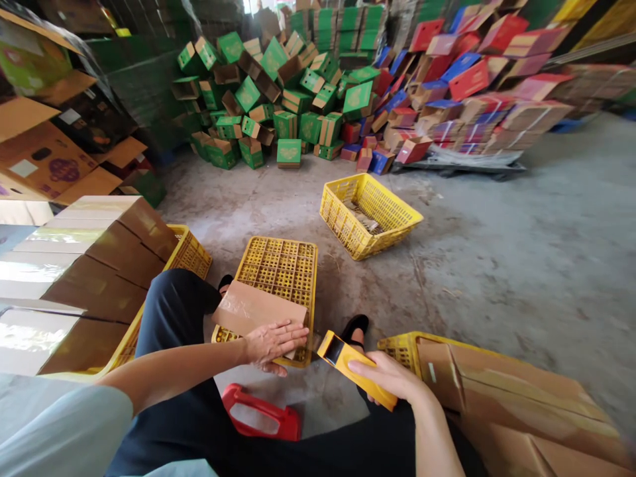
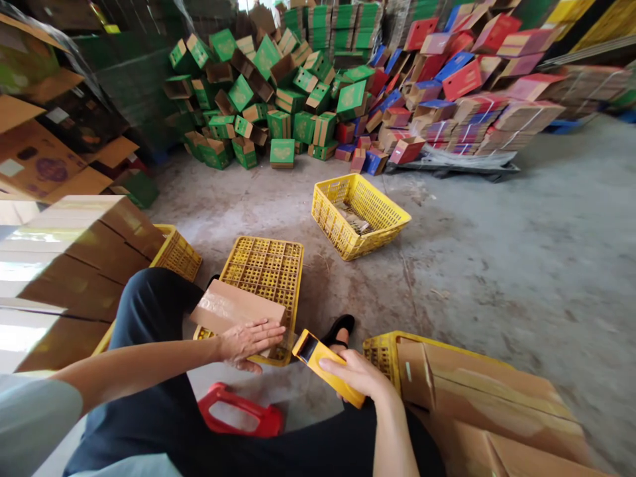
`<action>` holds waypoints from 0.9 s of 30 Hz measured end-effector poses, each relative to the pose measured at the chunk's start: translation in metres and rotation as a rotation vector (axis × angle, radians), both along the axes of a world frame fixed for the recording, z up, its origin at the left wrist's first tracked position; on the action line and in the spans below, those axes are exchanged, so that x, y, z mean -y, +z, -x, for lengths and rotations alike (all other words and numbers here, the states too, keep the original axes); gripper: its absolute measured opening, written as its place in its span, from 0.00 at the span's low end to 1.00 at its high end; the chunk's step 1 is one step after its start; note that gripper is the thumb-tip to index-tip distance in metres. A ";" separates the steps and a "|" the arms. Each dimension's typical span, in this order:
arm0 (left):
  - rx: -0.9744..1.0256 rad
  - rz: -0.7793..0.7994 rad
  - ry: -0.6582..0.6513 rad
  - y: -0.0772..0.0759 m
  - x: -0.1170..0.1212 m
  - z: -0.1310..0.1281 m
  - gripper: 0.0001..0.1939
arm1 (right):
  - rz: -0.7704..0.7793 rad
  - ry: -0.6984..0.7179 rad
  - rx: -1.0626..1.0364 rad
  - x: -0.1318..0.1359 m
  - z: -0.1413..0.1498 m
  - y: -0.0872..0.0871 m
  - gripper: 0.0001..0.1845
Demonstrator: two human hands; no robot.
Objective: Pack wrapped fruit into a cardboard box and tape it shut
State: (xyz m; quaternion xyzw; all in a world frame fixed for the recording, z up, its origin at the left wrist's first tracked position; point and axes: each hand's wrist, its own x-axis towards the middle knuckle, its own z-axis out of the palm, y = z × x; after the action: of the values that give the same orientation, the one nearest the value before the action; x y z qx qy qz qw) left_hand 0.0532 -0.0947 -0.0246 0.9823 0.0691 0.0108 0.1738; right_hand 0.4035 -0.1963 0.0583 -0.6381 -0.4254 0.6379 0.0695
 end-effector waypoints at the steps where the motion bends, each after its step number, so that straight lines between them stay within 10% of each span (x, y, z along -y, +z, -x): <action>1: 0.005 -0.002 0.008 0.000 0.001 0.000 0.47 | -0.008 0.010 -0.013 -0.003 0.003 -0.001 0.30; 15: 0.133 0.075 0.114 0.011 0.005 0.010 0.44 | 0.066 0.053 0.262 -0.047 0.062 -0.008 0.25; 23: 0.347 0.163 1.203 0.005 -0.052 0.087 0.43 | 0.063 0.172 0.387 -0.073 0.075 0.002 0.27; 27: 0.219 0.590 1.477 0.000 -0.072 0.114 0.49 | 0.076 0.197 0.455 -0.082 0.077 0.006 0.27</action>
State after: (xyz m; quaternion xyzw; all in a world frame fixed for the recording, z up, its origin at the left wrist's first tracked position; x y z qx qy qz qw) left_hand -0.0607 -0.0228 -0.0251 0.5897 0.6837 0.2004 0.3802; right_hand 0.3261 -0.1148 0.0642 -0.7229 -0.4661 0.4971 -0.1144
